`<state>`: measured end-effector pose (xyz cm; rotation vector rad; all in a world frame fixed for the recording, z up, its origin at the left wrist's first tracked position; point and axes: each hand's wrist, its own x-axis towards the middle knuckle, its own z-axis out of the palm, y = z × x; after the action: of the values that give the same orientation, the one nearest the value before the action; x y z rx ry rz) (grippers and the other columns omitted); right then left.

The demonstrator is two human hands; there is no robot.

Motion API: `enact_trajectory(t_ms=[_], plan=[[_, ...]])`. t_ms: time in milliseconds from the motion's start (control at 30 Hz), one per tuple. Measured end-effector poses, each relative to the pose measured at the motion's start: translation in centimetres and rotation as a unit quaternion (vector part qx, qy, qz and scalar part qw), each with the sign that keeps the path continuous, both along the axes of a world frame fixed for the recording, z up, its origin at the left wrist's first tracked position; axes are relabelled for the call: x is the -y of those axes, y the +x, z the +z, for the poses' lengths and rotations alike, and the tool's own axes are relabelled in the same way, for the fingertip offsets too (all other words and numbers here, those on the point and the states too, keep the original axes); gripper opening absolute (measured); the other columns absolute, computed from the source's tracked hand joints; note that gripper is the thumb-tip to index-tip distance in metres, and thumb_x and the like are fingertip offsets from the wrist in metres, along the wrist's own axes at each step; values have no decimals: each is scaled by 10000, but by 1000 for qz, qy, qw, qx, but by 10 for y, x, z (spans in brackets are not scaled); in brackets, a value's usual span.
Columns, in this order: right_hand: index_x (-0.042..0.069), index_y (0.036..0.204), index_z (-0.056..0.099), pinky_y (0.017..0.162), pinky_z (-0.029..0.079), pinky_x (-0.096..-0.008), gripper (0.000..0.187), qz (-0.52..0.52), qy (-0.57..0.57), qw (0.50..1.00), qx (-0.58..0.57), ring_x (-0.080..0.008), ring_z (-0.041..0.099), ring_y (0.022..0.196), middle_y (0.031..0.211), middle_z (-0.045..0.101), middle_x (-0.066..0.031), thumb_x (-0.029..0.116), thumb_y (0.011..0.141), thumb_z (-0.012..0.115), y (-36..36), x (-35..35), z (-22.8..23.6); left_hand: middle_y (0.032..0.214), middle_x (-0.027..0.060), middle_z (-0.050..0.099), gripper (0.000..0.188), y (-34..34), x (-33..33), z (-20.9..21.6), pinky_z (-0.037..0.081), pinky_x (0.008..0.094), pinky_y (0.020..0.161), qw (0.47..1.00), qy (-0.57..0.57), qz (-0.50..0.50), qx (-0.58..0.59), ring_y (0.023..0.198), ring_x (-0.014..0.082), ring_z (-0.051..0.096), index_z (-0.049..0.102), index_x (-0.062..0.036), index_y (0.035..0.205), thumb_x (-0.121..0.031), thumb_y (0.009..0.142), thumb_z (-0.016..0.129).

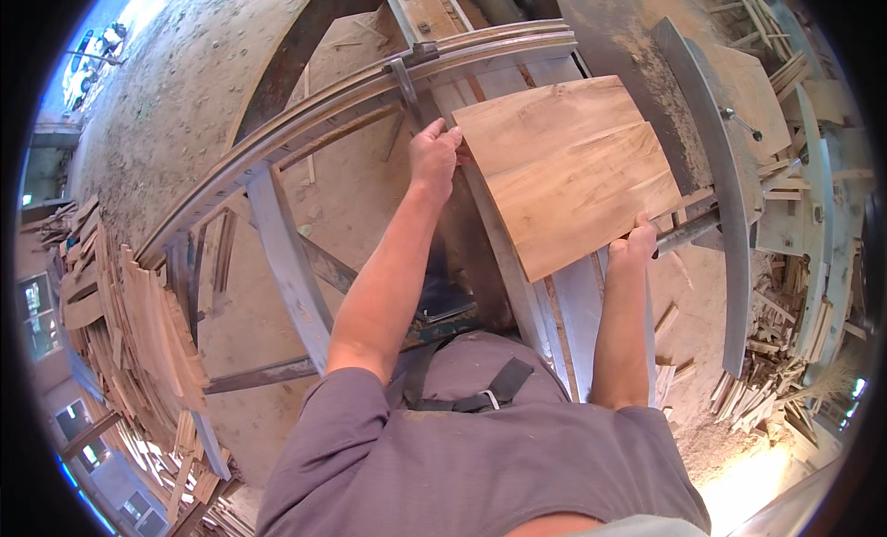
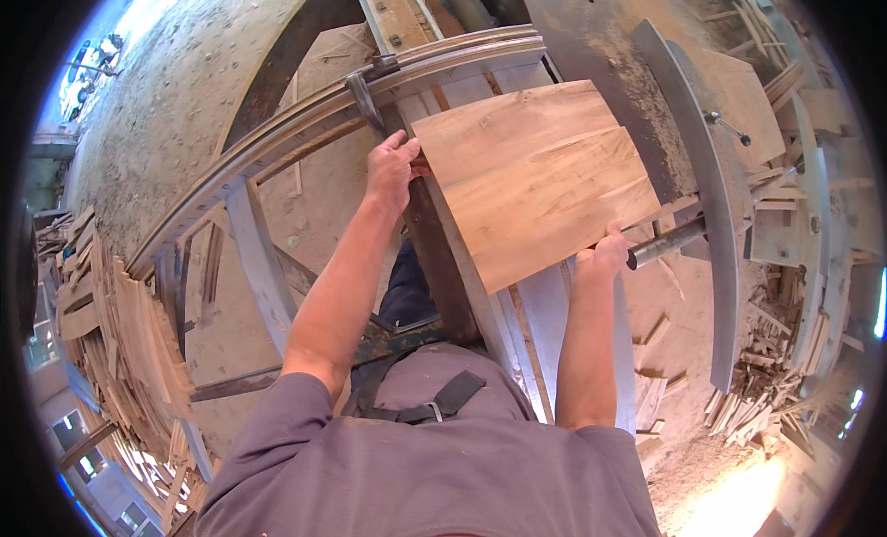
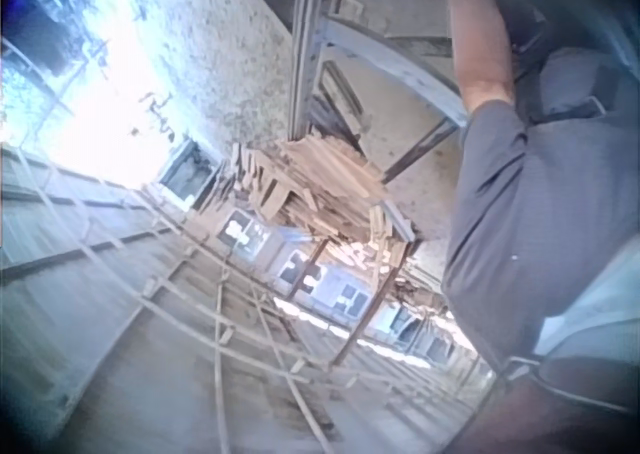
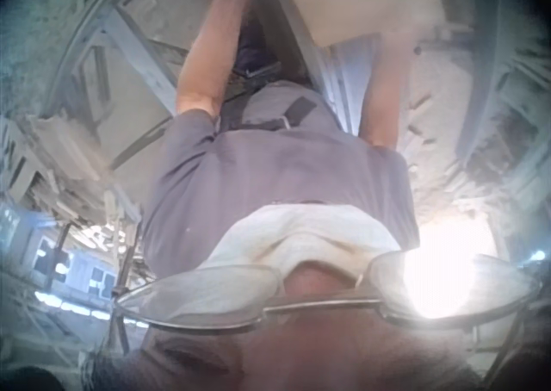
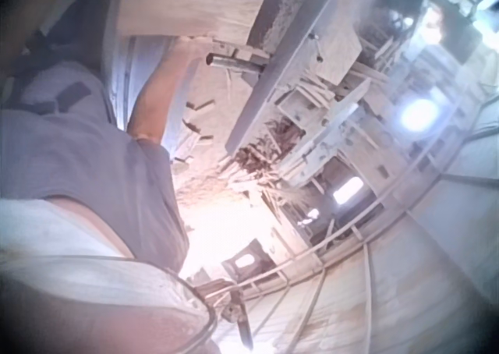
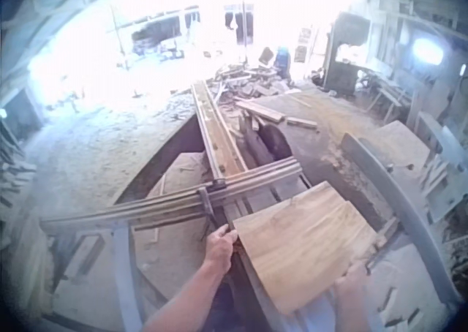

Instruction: The person picks up wooden boards from a pile, places them individually onto a sliding table saw, and pushes the table to cut the wood before returning the pieces to the pile.

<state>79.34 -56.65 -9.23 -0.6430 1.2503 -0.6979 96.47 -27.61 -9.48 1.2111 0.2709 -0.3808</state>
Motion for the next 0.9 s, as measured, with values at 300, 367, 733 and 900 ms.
enact_trajectory(t_ms=[300, 367, 733, 900], plan=[[1, 1182, 599, 731, 599, -402, 264, 157, 25, 987, -6, -249, 704, 894, 1033, 693, -110, 202, 1011, 593, 15, -27, -13, 806, 37, 639, 600, -9, -2, -16, 422, 233, 500, 995, 83, 60, -3, 596, 66, 538, 449, 157, 1401, -53, 893, 690], [8, 1168, 602, 690, 599, -384, 258, 180, 24, 983, 5, -239, 708, 843, 991, 700, -107, 206, 1004, 605, 16, -29, -15, 814, 41, 643, 584, -10, -7, -17, 433, 230, 509, 992, 109, 56, 5, 604, 66, 546, 474, 152, 1383, -55, 887, 700], [-18, 1088, 626, 546, 570, -306, 322, 311, -42, 948, -46, -219, 712, 701, 877, 708, -121, 241, 926, 727, 25, -30, -1, 879, 114, 700, 440, -7, -45, -14, 526, 292, 635, 958, 288, 11, 6, 713, 146, 650, 632, 118, 1212, -108, 841, 701], [-38, 996, 648, 495, 536, -288, 335, 382, -47, 915, -123, -201, 678, 605, 815, 705, -144, 279, 923, 728, 34, -26, 15, 922, 105, 719, 384, 32, -93, 11, 536, 325, 779, 892, 408, 106, 165, 823, 179, 665, 681, 77, 1153, -134, 833, 699]])
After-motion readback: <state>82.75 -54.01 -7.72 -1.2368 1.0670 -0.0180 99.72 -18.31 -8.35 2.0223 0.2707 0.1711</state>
